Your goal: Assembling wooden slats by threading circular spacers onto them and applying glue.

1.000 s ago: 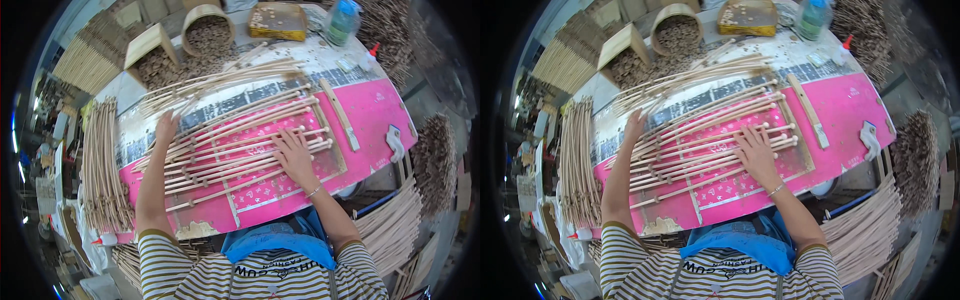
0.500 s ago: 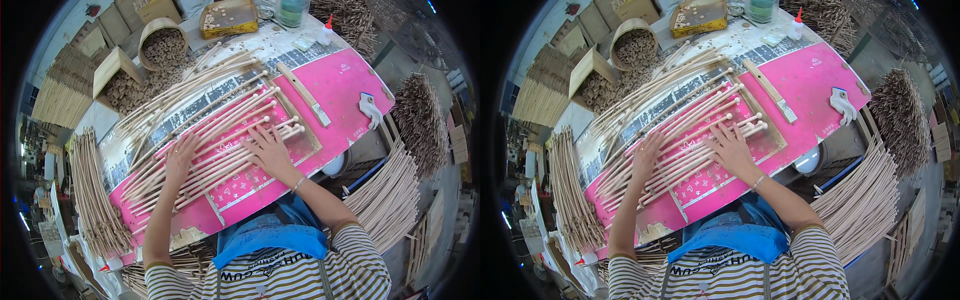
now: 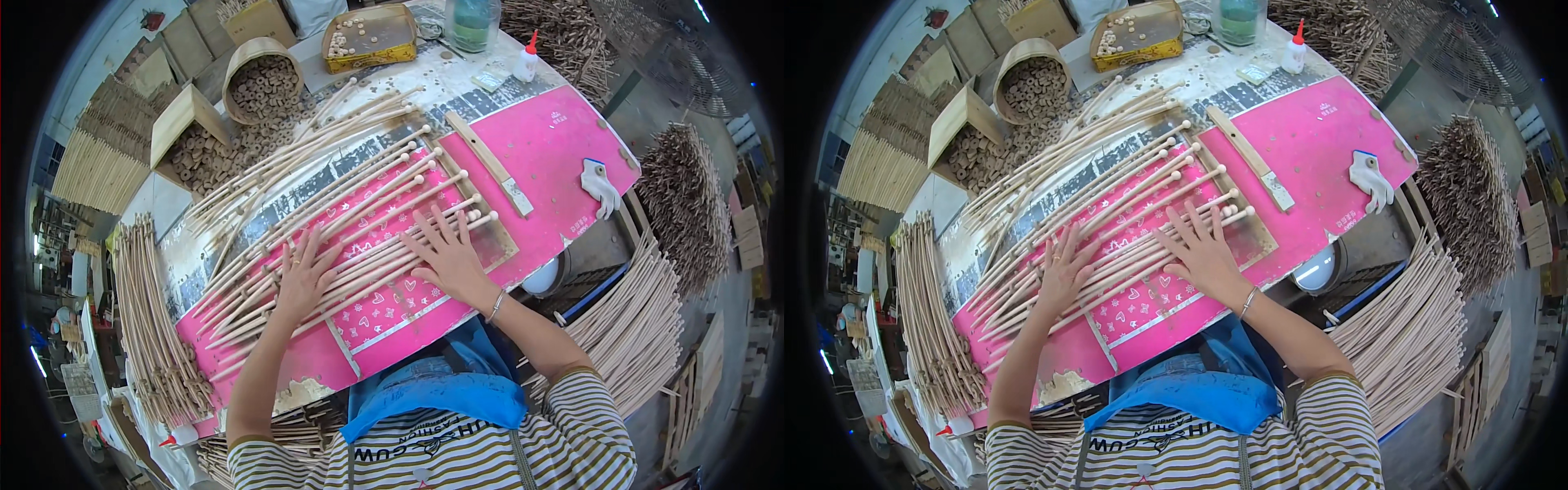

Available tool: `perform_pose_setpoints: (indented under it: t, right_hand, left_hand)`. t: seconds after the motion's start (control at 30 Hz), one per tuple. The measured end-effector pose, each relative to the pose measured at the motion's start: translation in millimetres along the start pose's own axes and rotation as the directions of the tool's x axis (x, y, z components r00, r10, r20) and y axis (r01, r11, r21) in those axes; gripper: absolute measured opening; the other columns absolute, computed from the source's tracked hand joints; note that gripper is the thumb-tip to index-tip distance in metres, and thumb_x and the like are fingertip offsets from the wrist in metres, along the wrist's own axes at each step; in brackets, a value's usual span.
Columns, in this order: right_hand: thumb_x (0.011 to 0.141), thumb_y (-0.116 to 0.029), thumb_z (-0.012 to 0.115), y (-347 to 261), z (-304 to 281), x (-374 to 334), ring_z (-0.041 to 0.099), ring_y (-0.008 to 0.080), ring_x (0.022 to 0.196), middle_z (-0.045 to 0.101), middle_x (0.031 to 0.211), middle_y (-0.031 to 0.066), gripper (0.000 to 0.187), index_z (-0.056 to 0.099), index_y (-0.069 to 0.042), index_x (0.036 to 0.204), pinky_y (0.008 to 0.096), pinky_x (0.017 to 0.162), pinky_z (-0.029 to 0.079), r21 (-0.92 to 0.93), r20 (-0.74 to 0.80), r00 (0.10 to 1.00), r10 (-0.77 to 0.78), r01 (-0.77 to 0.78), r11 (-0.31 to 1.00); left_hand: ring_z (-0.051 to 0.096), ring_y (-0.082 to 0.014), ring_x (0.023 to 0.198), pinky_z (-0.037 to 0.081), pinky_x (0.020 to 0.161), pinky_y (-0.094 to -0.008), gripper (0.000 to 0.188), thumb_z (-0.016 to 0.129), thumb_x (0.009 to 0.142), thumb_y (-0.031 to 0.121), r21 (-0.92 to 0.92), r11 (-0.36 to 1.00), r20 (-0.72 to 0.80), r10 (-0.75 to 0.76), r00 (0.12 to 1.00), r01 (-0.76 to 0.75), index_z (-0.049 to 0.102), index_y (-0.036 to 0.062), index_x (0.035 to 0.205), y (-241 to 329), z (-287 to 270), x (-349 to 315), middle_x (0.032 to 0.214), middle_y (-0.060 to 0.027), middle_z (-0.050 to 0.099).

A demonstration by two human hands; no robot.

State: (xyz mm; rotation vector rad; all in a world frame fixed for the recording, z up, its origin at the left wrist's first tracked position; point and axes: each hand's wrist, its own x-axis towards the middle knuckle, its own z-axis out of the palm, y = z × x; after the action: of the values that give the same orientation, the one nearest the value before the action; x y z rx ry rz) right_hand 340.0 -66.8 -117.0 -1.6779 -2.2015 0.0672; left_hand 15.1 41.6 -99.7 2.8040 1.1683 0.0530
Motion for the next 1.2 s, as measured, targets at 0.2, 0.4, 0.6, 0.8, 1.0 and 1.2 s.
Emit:
perform_pose_setpoints:
  t: [0.2, 0.4, 0.6, 0.8, 1.0, 1.2]
  right_hand:
    - [0.099, -0.045, 0.056, 22, 23, 61, 0.026, 0.0373, 0.152, 0.032, 0.163, 0.0163, 0.065, 0.040, -0.019, 0.157, 0.0621, 0.122, 0.012, 0.039, -0.167, 0.982, 0.090, -0.085, 0.996]
    - [0.097, -0.040, 0.060, 17, 25, 47, 0.024, 0.0341, 0.153, 0.031, 0.164, 0.0152, 0.066, 0.042, -0.017, 0.155, 0.0647, 0.122, 0.009, 0.002, -0.096, 0.992, 0.083, -0.083, 0.997]
    - [0.098, -0.042, 0.060, 20, 12, 68, 0.025, 0.0348, 0.153, 0.031, 0.164, 0.0164, 0.065, 0.043, -0.015, 0.154, 0.0651, 0.122, 0.008, 0.000, -0.117, 0.990, 0.075, -0.075, 0.997]
    - [0.098, -0.038, 0.060, 14, 48, 112, 0.031, 0.0318, 0.151, 0.039, 0.160, 0.0124, 0.062, 0.043, -0.014, 0.153, 0.0617, 0.122, 0.016, -0.024, -0.062, 0.989, -0.135, 0.134, 0.991]
    - [0.087, -0.018, 0.072, 50, 34, 133, 0.053, 0.0275, 0.124, 0.061, 0.126, 0.0065, 0.046, 0.064, -0.020, 0.132, 0.0498, 0.114, 0.035, 0.135, 0.036, 0.989, -0.145, 0.139, 0.981]
    - [0.087, -0.009, 0.064, 62, 50, 133, 0.058, 0.0268, 0.114, 0.063, 0.112, 0.0060, 0.025, 0.069, -0.015, 0.110, 0.0455, 0.105, 0.042, 0.150, -0.171, 0.954, -0.245, 0.271, 0.951]
  left_hand:
    - [0.018, -0.0297, 0.156, 0.010, 0.125, -0.0584, 0.069, 0.050, 0.102, 0.045, -0.097, 0.988, 0.050, 0.129, 0.990, -0.124, 0.028, 0.0176, 0.162, 8, -1, 42, 0.168, -0.0082, 0.026]
    - [0.045, -0.0325, 0.142, 0.032, 0.121, -0.0453, 0.062, 0.066, 0.092, 0.020, -0.218, 0.963, -0.149, 0.128, 0.980, -0.159, 0.048, 0.0123, 0.151, 7, -5, 7, 0.150, -0.0097, 0.053]
    - [0.022, -0.0313, 0.155, 0.016, 0.122, -0.0600, 0.070, 0.063, 0.097, 0.025, -0.075, 0.958, -0.237, -0.285, 0.929, 0.275, 0.033, 0.0227, 0.160, -23, 0, 13, 0.168, -0.0109, 0.025]
    - [0.027, -0.0356, 0.152, 0.018, 0.123, -0.0577, 0.064, 0.056, 0.103, 0.037, -0.050, 0.931, -0.245, -0.361, 0.900, 0.361, 0.032, 0.0229, 0.160, -61, 18, 36, 0.164, -0.0151, 0.031]
    - [0.053, -0.0361, 0.126, 0.040, 0.106, -0.0511, 0.059, 0.068, 0.092, 0.016, -0.093, 0.973, -0.227, -0.225, 0.947, 0.209, 0.053, 0.0295, 0.148, -83, 11, 65, 0.143, -0.0154, 0.051]
    - [0.056, -0.0307, 0.119, 0.041, 0.098, -0.0461, 0.051, 0.068, 0.090, 0.012, -0.106, 0.991, -0.221, -0.107, 0.969, 0.085, 0.064, 0.0300, 0.138, -77, 5, 70, 0.131, -0.0076, 0.060]
